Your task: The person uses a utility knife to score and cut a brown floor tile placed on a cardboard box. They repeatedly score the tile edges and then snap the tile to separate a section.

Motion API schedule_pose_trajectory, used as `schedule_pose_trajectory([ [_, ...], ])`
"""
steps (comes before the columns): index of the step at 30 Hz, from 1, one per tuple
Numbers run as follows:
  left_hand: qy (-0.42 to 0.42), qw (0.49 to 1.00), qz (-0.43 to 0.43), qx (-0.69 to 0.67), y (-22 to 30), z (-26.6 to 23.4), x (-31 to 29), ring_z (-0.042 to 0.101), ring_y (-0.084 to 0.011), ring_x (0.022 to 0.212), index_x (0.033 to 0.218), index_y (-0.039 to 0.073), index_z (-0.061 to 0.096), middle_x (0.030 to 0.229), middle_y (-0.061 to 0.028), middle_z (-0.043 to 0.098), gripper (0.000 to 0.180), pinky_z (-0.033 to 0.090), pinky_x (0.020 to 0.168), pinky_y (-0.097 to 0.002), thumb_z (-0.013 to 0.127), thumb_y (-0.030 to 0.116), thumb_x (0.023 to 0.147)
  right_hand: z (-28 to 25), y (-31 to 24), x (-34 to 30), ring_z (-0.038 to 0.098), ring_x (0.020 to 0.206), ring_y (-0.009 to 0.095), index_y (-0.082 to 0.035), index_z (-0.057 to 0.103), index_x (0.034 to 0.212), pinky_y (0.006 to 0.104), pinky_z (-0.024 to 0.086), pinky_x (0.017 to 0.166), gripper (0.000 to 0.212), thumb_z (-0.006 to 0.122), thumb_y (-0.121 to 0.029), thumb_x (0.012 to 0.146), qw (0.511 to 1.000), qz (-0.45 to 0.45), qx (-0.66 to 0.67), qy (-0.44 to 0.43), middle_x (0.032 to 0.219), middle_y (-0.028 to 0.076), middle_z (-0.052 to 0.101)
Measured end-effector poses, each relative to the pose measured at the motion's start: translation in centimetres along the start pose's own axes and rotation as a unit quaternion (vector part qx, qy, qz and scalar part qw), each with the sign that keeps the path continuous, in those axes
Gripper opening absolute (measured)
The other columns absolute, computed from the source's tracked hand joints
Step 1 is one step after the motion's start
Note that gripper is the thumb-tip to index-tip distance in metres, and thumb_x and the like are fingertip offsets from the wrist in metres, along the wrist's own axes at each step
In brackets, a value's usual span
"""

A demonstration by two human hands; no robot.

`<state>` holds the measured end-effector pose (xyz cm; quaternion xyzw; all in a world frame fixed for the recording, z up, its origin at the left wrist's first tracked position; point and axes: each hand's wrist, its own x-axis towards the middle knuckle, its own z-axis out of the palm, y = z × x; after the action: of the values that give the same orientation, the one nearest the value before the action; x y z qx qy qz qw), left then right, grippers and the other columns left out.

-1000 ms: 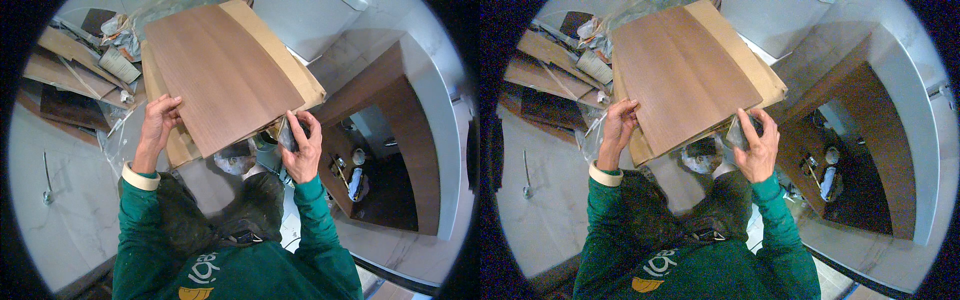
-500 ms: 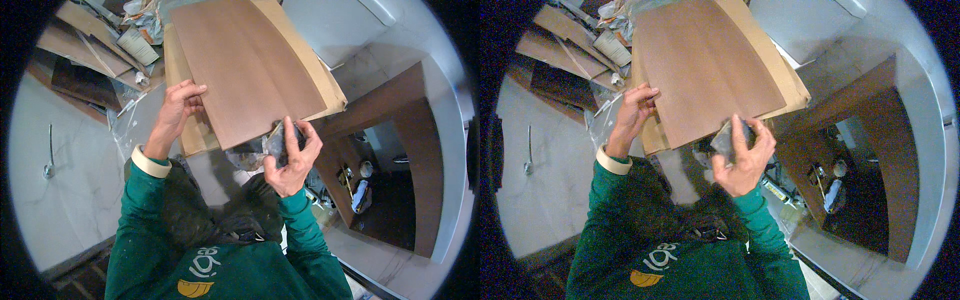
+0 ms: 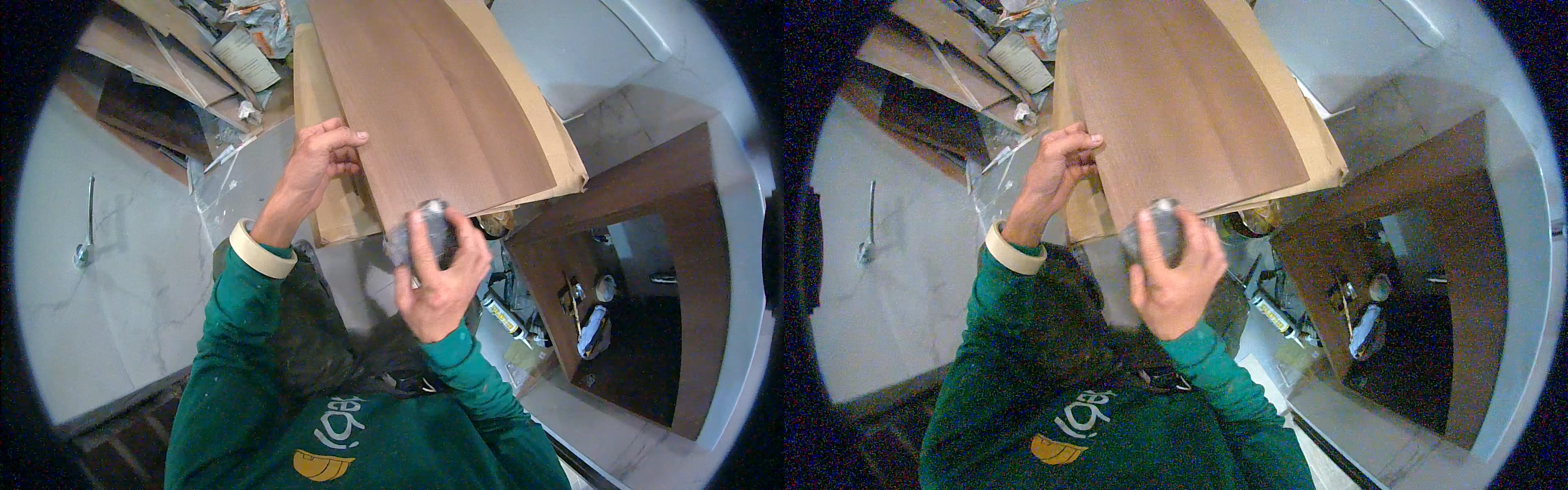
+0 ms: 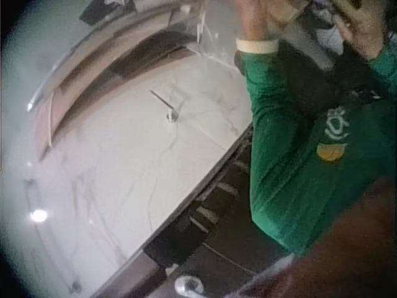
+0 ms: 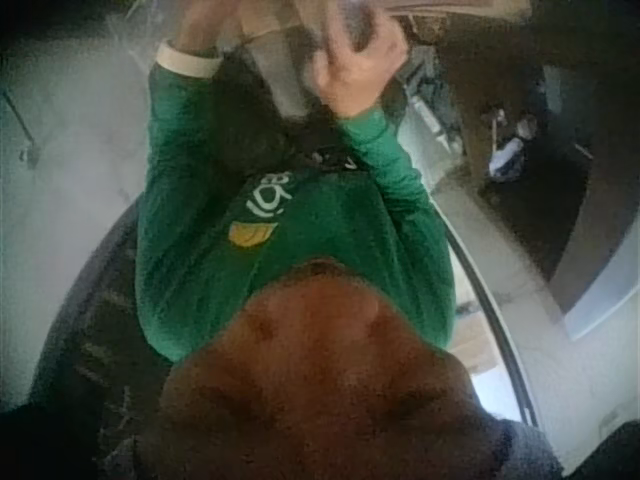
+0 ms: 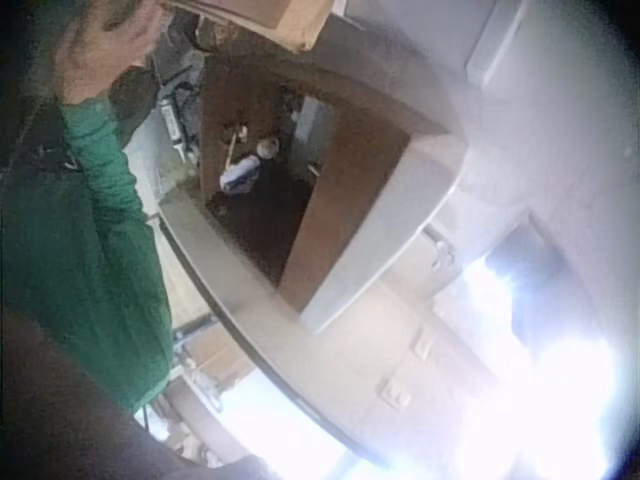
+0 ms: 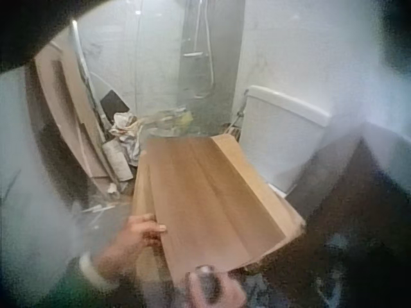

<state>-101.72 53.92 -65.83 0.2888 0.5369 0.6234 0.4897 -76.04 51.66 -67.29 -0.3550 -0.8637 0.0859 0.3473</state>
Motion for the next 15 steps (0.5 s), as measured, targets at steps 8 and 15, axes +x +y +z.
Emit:
schedule_pose_trajectory([
  [8,0.012,1.000,0.005,0.003,-0.2,-0.3,-0.3,0.066,-0.0144,0.081,0.096,0.009,0.064,0.092,-0.0026,0.068,0.017,0.054,0.074,-0.0311,0.070,0.020,0.086,-0.4,4.6,2.2,0.045,0.127,0.043,-0.017,0.059,0.142,0.0537,0.036,0.106,0.074,0.070,-0.008,0.069,0.985,0.079,-0.088,0.123,0.143,0.024,0.047],
  [15,0.020,1.000,0.012,-0.022,0.1,-0.8,-0.1,0.065,-0.0118,0.074,0.091,0.009,0.064,0.086,-0.0018,0.066,0.012,0.054,0.068,-0.0278,0.072,0.018,0.090,1.8,-0.2,-7.6,0.054,0.118,0.038,-0.022,0.066,0.135,0.0504,0.045,0.095,0.071,0.071,-0.015,0.064,0.983,-0.082,0.154,-0.054,0.136,0.017,0.053],
])
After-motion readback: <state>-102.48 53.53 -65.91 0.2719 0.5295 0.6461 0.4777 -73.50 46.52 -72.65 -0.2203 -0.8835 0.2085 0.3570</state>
